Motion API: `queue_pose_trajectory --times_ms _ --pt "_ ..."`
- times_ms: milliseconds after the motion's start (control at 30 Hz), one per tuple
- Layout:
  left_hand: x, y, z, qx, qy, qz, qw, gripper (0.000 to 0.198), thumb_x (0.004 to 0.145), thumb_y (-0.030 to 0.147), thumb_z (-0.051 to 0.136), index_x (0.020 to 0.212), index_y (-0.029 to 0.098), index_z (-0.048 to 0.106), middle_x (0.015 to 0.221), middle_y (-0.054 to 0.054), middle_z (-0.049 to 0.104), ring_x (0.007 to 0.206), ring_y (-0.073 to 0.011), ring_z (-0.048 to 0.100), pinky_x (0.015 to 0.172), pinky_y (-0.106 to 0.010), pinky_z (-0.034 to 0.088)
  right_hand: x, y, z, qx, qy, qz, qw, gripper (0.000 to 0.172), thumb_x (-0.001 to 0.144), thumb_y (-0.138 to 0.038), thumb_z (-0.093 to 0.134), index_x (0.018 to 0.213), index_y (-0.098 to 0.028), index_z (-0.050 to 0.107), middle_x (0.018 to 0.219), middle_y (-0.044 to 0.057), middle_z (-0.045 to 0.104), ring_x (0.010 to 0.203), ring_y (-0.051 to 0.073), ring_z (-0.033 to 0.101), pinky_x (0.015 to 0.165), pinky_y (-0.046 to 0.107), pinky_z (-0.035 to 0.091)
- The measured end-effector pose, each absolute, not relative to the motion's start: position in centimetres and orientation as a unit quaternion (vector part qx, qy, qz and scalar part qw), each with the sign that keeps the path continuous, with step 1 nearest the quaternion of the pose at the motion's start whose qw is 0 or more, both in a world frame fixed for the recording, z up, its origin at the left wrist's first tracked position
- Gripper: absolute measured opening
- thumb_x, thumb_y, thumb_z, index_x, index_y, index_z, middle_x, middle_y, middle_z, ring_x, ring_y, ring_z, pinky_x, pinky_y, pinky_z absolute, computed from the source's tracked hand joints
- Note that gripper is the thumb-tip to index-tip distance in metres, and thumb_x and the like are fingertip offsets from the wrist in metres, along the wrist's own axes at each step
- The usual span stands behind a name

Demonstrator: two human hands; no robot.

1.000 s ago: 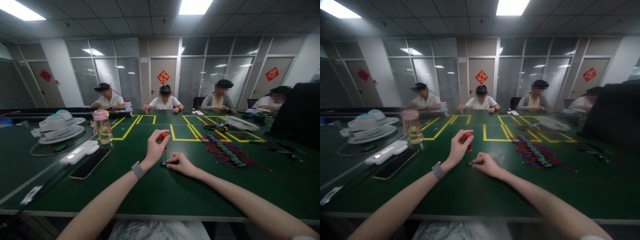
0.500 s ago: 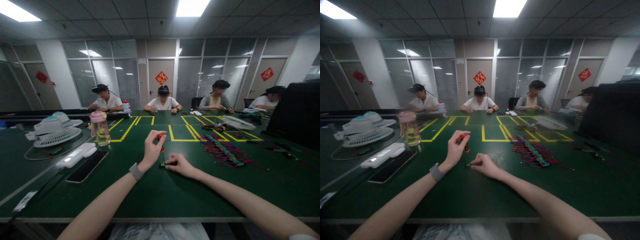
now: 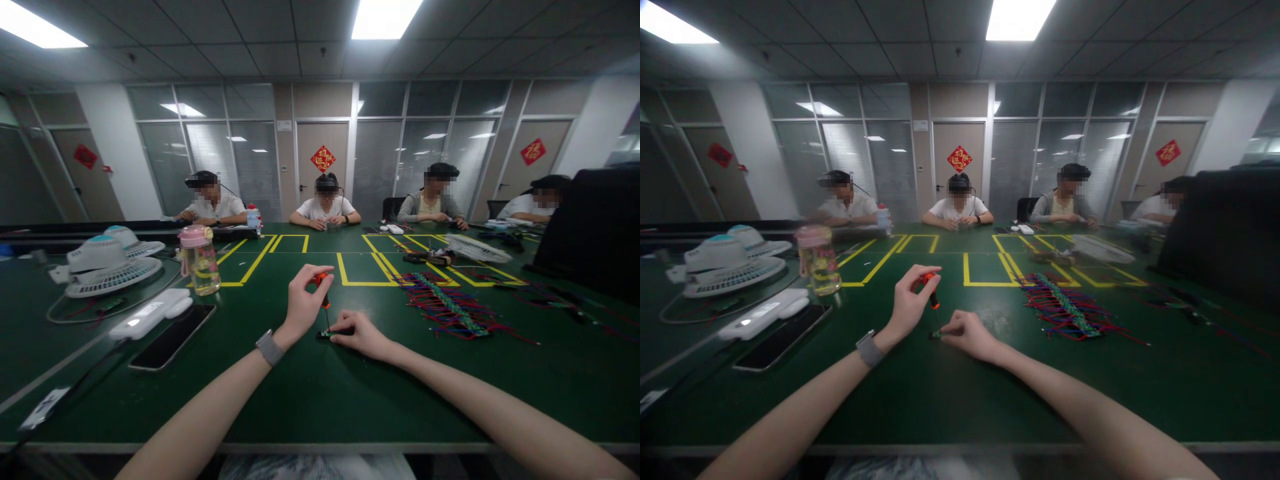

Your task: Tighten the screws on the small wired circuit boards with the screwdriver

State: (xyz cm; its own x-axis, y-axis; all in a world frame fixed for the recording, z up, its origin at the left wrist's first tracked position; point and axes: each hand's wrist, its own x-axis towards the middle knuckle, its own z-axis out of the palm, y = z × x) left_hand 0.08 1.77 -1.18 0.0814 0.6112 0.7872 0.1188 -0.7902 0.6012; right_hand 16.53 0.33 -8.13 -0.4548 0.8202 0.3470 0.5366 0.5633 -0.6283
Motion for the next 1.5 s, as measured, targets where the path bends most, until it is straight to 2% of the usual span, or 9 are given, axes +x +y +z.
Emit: queue_pose_trajectory --times_ms 100,233,333,567,800,1067,1200,1333,1500 --pt "-0.1 1.8 -1.0 0.714 0.263 0.621 0.188 0.018 0.086 0.03 0.056 0.093 0.02 0.069 0.091 -0.004 0.058 0.081 -0.0131 0.057 0.072 -0.024 0.047 16.5 0.3 -8.1 -0.413 -0.823 0.22 0.322 0.019 0.077 -0.025 0.067 0.095 -0.021 0.075 0.076 0.002 0.058 0.071 0.013 0.054 0.067 0.024 0.041" --pt "0.1 1.7 -1.0 0.719 0.231 0.602 0.259 0.031 0.093 0.029 0.04 0.113 0.022 0.063 0.11 -0.007 0.058 0.094 -0.0154 0.059 0.08 -0.028 0.05 16.4 0.3 -8.1 -0.419 -0.823 0.218 0.316 0.019 0.077 -0.024 0.068 0.094 -0.02 0.075 0.075 0.002 0.058 0.07 0.013 0.054 0.067 0.024 0.041" --pt "0.2 1.6 -1.1 0.705 0.224 0.603 0.299 0.033 0.092 0.03 0.044 0.12 0.02 0.057 0.112 -0.008 0.061 0.093 -0.0163 0.062 0.079 -0.03 0.052 16.4 0.3 -8.0 -0.421 -0.822 0.218 0.314 0.019 0.077 -0.024 0.068 0.094 -0.02 0.075 0.076 0.002 0.058 0.07 0.013 0.053 0.067 0.024 0.041" --pt "0.0 1.6 -1.1 0.713 0.273 0.62 0.182 0.019 0.084 0.031 0.058 0.097 0.021 0.069 0.094 -0.004 0.055 0.083 -0.0136 0.057 0.075 -0.026 0.049 16.4 0.3 -7.9 -0.425 -0.82 0.223 0.311 0.02 0.077 -0.023 0.067 0.095 -0.021 0.075 0.074 0.001 0.055 0.069 0.012 0.052 0.066 0.023 0.04" --pt "0.3 1.9 -1.4 0.701 0.226 0.608 0.296 0.034 0.093 0.029 0.042 0.123 0.021 0.056 0.117 -0.009 0.059 0.096 -0.017 0.061 0.083 -0.032 0.051 16.4 0.3 -8.0 -0.413 -0.827 0.213 0.317 0.019 0.077 -0.022 0.067 0.094 -0.02 0.075 0.073 0.001 0.056 0.069 0.013 0.053 0.065 0.023 0.039" --pt "-0.1 1.7 -1.3 0.708 0.288 0.623 0.163 0.019 0.085 0.032 0.057 0.096 0.021 0.068 0.093 -0.004 0.052 0.084 -0.0139 0.056 0.077 -0.026 0.048 16.4 0.2 -7.8 -0.422 -0.822 0.22 0.313 0.019 0.077 -0.023 0.068 0.094 -0.021 0.075 0.076 0.002 0.058 0.071 0.013 0.054 0.068 0.024 0.041" --pt "0.1 1.5 -1.3 0.721 0.266 0.611 0.19 0.03 0.093 0.029 0.04 0.111 0.024 0.065 0.11 -0.006 0.052 0.101 -0.0159 0.055 0.089 -0.029 0.046 16.4 0.2 -7.9 -0.415 -0.824 0.222 0.315 0.019 0.078 -0.025 0.067 0.095 -0.021 0.075 0.076 0.002 0.058 0.071 0.013 0.054 0.068 0.024 0.042" --pt "0.5 1.2 -1.3 0.723 0.227 0.598 0.261 0.034 0.093 0.028 0.042 0.125 0.022 0.054 0.114 -0.008 0.058 0.095 -0.0162 0.06 0.082 -0.029 0.049 16.4 0.3 -8.0 -0.411 -0.826 0.22 0.318 0.019 0.078 -0.025 0.067 0.094 -0.021 0.075 0.076 0.002 0.058 0.071 0.013 0.054 0.068 0.024 0.042" --pt "0.4 0.7 -1.1 0.724 0.272 0.616 0.147 0.016 0.084 0.029 0.059 0.095 0.021 0.066 0.09 -0.003 0.055 0.084 -0.0145 0.056 0.078 -0.027 0.047 16.4 0.3 -8.0 -0.42 -0.82 0.224 0.317 0.019 0.077 -0.025 0.068 0.094 -0.021 0.075 0.078 0.003 0.059 0.071 0.014 0.055 0.067 0.024 0.042"
